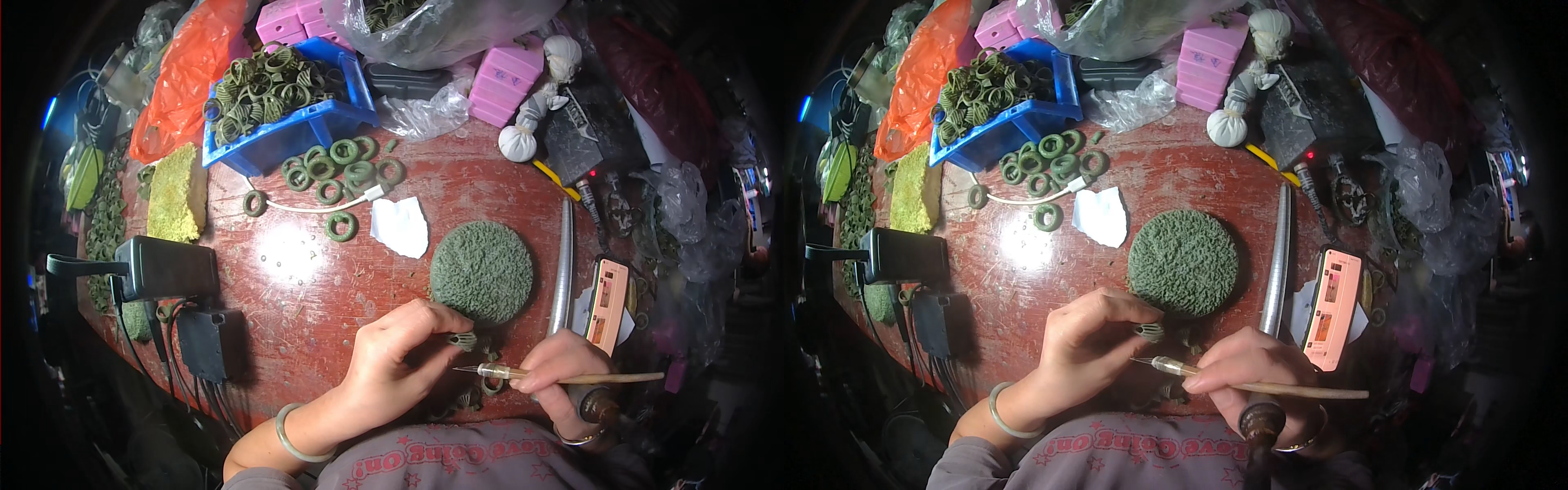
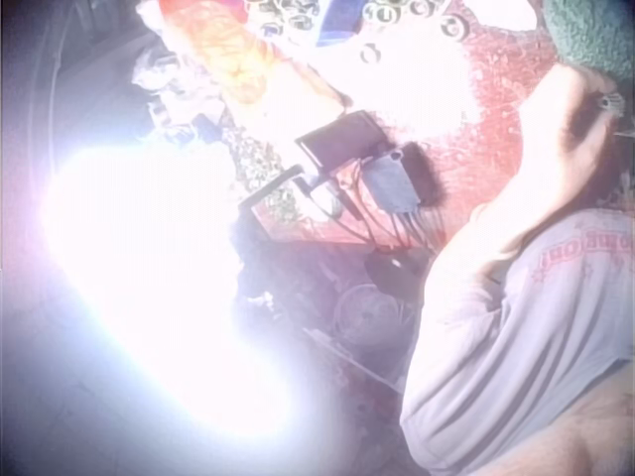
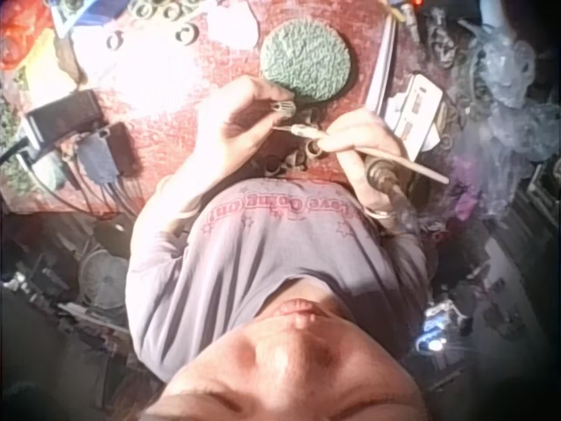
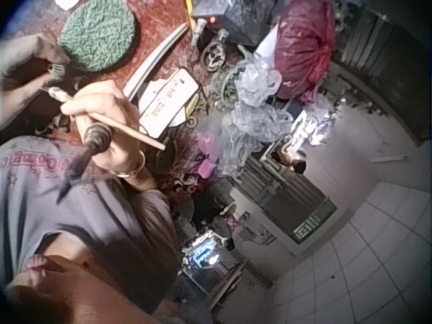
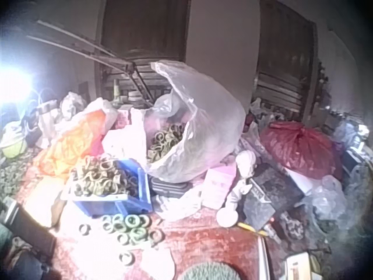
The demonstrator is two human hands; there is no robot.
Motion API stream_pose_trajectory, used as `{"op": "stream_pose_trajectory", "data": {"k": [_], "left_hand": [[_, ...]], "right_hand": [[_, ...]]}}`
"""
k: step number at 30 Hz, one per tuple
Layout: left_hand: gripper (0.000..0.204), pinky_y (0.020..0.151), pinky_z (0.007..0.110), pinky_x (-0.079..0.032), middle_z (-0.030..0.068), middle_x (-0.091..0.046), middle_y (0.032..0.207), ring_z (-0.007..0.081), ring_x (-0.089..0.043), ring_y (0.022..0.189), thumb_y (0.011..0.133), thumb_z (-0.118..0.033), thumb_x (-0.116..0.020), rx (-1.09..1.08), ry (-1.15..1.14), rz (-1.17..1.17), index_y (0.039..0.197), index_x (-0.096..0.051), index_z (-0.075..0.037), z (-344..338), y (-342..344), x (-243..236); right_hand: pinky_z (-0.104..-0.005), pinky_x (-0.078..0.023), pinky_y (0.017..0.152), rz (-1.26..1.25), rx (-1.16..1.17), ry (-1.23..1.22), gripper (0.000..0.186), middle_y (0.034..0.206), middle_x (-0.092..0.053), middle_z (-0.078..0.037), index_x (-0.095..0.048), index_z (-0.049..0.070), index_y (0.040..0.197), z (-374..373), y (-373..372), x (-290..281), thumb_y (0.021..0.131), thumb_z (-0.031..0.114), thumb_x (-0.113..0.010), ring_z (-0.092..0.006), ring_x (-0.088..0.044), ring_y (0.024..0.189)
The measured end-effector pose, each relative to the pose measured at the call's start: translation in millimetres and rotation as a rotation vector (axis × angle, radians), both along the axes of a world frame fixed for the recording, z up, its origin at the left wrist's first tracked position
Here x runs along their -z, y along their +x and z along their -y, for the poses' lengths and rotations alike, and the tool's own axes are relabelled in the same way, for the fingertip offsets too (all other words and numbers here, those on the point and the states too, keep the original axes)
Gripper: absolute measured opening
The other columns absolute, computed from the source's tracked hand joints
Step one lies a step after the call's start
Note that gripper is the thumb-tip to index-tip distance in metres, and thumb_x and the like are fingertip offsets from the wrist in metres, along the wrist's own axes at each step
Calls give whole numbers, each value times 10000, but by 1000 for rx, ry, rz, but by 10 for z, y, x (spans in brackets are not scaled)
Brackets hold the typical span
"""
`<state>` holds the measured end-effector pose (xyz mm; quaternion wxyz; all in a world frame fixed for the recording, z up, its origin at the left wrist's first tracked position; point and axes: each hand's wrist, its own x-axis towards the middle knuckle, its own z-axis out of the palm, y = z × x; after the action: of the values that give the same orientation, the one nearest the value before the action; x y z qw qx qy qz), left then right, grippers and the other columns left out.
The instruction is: The person shapes and joins wax jewelry patterns using a heated wax pen, retrieves additional wax pieces from a tray by hand, and welds the components together.
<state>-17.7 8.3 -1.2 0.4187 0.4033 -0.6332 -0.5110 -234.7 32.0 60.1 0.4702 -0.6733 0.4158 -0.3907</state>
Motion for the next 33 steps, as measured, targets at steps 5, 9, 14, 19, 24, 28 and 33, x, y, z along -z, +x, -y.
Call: {"op": "stream_pose_trajectory", "data": {"k": [5, 9, 14, 19, 24, 28, 33], "left_hand": [[250, 747, 307, -540, 120, -673, 950, 232, -678, 882, 740, 91, -699, -35, 42, -10, 974, -654, 17, -11, 7, -8], [247, 759, 315, -538, 124, -672, 950, 245, -675, 894, 739, 92, -697, -31, 0, -6, 971, -655, 17, 4, 4, -19], [248, 765, 316, -534, 127, -671, 949, 253, -673, 889, 738, 92, -699, -23, -41, 25, 970, -654, 17, 14, 8, -35], [253, 751, 321, -533, 129, -668, 946, 257, -669, 878, 730, 93, -704, -46, -23, 28, 966, -651, 18, 0, 0, -31], [251, 742, 324, -534, 129, -661, 948, 264, -665, 874, 725, 100, -696, -5, -52, 36, 955, -634, 23, 10, -1, -57], [259, 722, 325, -535, 129, -654, 934, 272, -662, 858, 721, 111, -682, 4, -81, 66, 957, -622, 21, 4, 8, -48], [261, 710, 320, -535, 124, -650, 931, 266, -660, 850, 723, 112, -679, -5, -93, 101, 960, -629, 15, 10, 11, -61]], "right_hand": [[-312, -510, 566, -60, 157, -145, 218, 817, -637, -103, -640, -9, 868, -1, 53, 86, 766, -193, -584, -232, -625, 675], [-314, -509, 577, -67, 172, -141, 203, 821, -636, -107, -638, -18, 882, -3, 32, 96, 769, -180, -588, -234, -623, 683], [-320, -504, 599, -92, 110, -117, 159, 829, -635, -110, -641, -22, 891, 20, 6, 64, 794, -137, -589, -234, -619, 706], [-317, -499, 610, -87, 107, -101, 148, 828, -635, -106, -652, -22, 903, 22, -16, 87, 804, -115, -594, -228, -620, 717], [-309, -497, 619, -109, 72, -86, 147, 807, -634, -98, -667, -7, 910, 41, 26, 34, 810, -96, -608, -215, -621, 718], [-298, -497, 622, -90, 58, -94, 121, 791, -634, -104, -670, -4, 913, 39, 42, 73, 826, -71, -618, -212, -621, 710], [-298, -495, 632, 10, 114, -52, 105, 804, -637, -104, -671, 0, 908, -9, 16, 117, 838, -56, -617, -207, -623, 719]]}}
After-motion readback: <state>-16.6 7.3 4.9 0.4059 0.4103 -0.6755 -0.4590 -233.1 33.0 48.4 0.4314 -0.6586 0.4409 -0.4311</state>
